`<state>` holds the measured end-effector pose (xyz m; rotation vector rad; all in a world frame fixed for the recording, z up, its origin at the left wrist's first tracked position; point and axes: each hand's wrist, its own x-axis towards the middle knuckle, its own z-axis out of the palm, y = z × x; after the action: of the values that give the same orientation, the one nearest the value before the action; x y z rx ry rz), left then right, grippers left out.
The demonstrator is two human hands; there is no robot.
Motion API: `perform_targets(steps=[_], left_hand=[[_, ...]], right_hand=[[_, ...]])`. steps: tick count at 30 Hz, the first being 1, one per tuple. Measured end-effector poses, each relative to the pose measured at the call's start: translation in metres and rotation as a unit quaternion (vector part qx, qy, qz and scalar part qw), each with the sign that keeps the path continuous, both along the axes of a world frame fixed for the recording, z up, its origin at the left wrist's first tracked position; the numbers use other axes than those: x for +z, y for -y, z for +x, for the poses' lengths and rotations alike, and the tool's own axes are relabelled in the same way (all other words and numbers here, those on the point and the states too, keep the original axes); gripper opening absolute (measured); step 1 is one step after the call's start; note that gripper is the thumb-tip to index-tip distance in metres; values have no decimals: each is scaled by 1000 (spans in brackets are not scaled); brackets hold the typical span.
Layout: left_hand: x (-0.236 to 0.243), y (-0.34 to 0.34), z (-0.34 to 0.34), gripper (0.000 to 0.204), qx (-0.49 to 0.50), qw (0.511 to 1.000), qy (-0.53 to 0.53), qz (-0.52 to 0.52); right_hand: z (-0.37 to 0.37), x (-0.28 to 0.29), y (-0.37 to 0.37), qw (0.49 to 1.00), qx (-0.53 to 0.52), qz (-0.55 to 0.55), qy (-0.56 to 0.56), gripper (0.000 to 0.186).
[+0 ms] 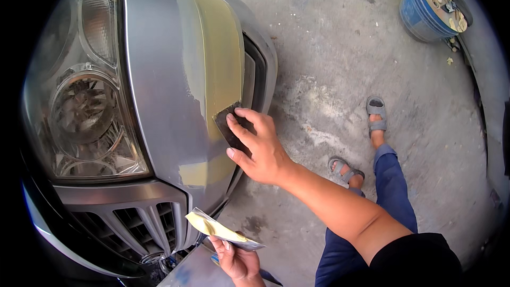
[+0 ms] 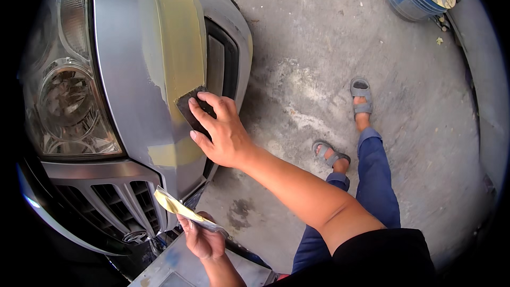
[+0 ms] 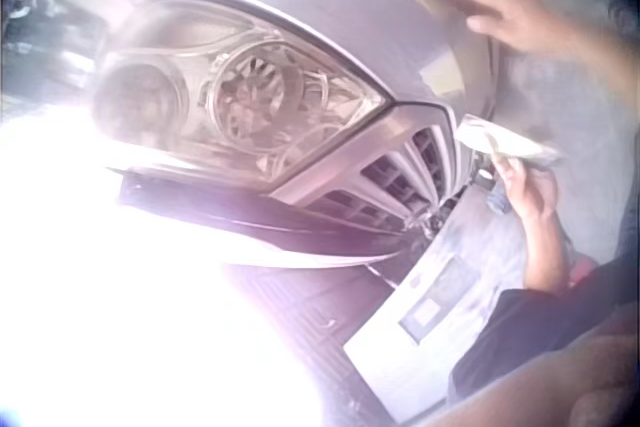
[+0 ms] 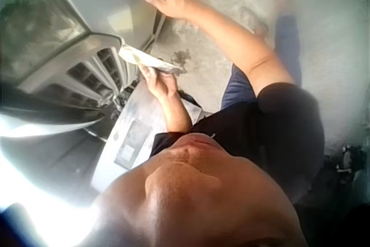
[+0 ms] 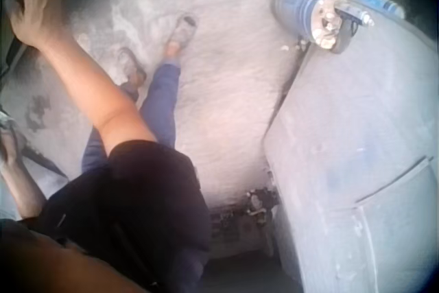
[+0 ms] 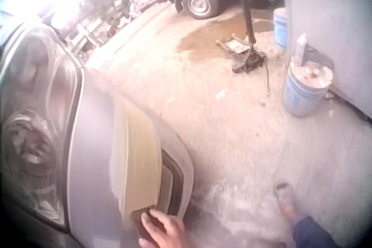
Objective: The person applies a yellowish body filler paste to the front bumper of a silver car using a metal spreader. They repeatedly scoop the filler from a container and spread it across the bumper surface, smoothing it out to cover a specific area.
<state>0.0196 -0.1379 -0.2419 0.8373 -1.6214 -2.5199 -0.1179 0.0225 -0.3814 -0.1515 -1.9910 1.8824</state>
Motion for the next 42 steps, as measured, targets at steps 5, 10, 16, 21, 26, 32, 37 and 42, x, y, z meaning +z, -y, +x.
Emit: perform_targets(steps=[5,10,16,21,26,32,37,42], left_hand=[[-2,8,0,48,-29,999,6,-30],[-4,8,-1,48,-56,998,2,-22],[-3,8,-1,48,-65,998,-1,-25],[-8,4,-4,49,-81,996,-8,-23],[-8,3,-7,48,-89,996,-17,6],[-18,-11,-28,46,-106,993,-31,33],[-24,-48,-51,49,-97,995,-4,-2],[-18,-73,-73,51,-126,991,-47,-11]], right_hand=[[24,-9,34,1000,9,-6,4,57],[47,-12,35,997,72,-1,42,57],[1,-23,-43,996,-41,68,45,53],[-34,-34,-68,996,-31,79,-15,50],[15,-33,-6,998,36,50,29,53],[53,-37,17,992,111,33,51,55],[80,3,-47,870,265,-416,-10,52],[85,-20,-87,955,291,-53,-8,40]])
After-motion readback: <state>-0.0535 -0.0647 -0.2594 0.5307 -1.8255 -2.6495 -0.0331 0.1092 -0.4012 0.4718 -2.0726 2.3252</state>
